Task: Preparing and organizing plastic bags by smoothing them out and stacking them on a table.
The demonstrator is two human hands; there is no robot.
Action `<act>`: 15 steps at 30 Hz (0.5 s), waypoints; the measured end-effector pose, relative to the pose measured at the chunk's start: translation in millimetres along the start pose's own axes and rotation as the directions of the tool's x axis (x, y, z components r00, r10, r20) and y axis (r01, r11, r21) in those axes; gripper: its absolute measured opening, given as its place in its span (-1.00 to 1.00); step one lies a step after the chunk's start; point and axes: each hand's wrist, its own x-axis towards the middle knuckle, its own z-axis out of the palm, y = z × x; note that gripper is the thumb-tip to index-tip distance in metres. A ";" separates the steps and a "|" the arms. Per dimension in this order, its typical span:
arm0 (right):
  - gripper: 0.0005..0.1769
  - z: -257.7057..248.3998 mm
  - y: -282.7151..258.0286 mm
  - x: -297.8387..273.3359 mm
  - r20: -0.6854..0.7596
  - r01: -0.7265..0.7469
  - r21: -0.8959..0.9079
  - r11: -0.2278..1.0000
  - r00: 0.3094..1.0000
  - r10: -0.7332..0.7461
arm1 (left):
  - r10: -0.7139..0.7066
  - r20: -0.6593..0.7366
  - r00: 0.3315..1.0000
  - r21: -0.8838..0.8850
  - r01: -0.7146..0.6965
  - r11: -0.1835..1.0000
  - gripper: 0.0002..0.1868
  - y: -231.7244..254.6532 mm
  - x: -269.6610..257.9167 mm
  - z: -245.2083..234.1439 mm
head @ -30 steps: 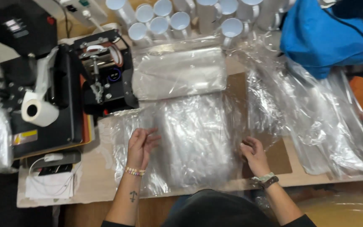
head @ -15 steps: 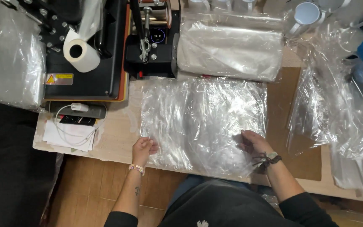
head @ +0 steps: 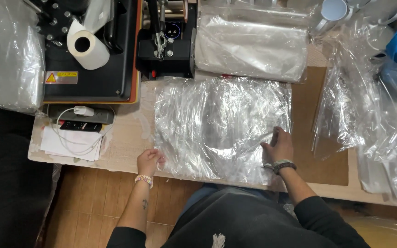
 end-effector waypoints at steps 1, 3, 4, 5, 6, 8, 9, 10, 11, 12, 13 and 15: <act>-0.07 -4.6 -4.8 -0.6 -0.005 -0.001 0.002 1.000 1.000 0.001 | 0.004 0.003 1.000 0.000 -0.004 1.000 -0.76 1.5 -1.6 -1.4; -0.11 -14.3 -14.4 -2.2 0.069 -0.178 0.126 0.976 0.983 0.170 | 0.009 0.043 0.999 0.039 -0.011 0.999 -0.70 4.5 -5.3 -4.2; -0.11 -12.1 -10.2 2.9 0.065 -0.179 0.127 0.976 0.983 0.172 | 0.012 0.047 0.999 0.040 -0.014 0.999 -0.70 7.4 -4.2 -3.0; -0.22 -9.6 -5.2 7.2 0.094 -0.219 0.165 0.962 0.974 0.206 | 0.020 0.088 0.996 0.012 -0.021 1.000 -0.67 8.9 -4.4 -2.1; -0.30 -6.9 -0.1 11.7 0.124 -0.259 0.201 0.945 0.963 0.238 | 0.029 0.129 0.991 -0.016 -0.027 1.000 -0.63 10.3 -4.3 -1.1; -0.40 4.2 9.7 22.2 0.127 -0.267 0.235 0.935 0.962 0.242 | 0.023 0.145 0.989 -0.028 -0.019 0.999 -0.69 22.0 -2.5 2.5; -0.48 10.1 14.6 27.5 0.132 -0.272 0.269 0.924 0.961 0.245 | 0.018 0.157 0.987 -0.040 -0.011 0.999 -0.72 27.6 -1.9 4.0; -0.48 15.2 18.9 30.1 0.133 -0.273 0.268 0.924 0.960 0.246 | 0.016 0.158 0.987 -0.040 -0.010 0.999 -0.72 27.3 1.6 5.0; -0.51 19.6 22.9 33.9 0.122 -0.259 0.294 0.920 0.965 0.233 | 0.033 0.162 0.986 -0.045 -0.026 0.999 -0.75 27.9 6.0 6.9; -0.54 24.0 26.9 37.7 0.112 -0.245 0.320 0.915 0.969 0.220 | 0.049 0.165 0.985 -0.049 -0.041 0.998 -0.77 28.5 10.5 8.9; -0.54 16.7 25.4 33.4 0.112 -0.247 0.318 0.915 0.969 0.223 | 0.047 0.167 0.985 -0.049 -0.040 0.998 -0.77 30.9 9.0 8.8; -0.79 1.7 21.6 27.0 -0.059 -0.106 0.570 0.815 0.984 0.170 | 0.104 0.148 0.983 0.004 -0.105 0.994 -0.81 37.3 7.6 9.5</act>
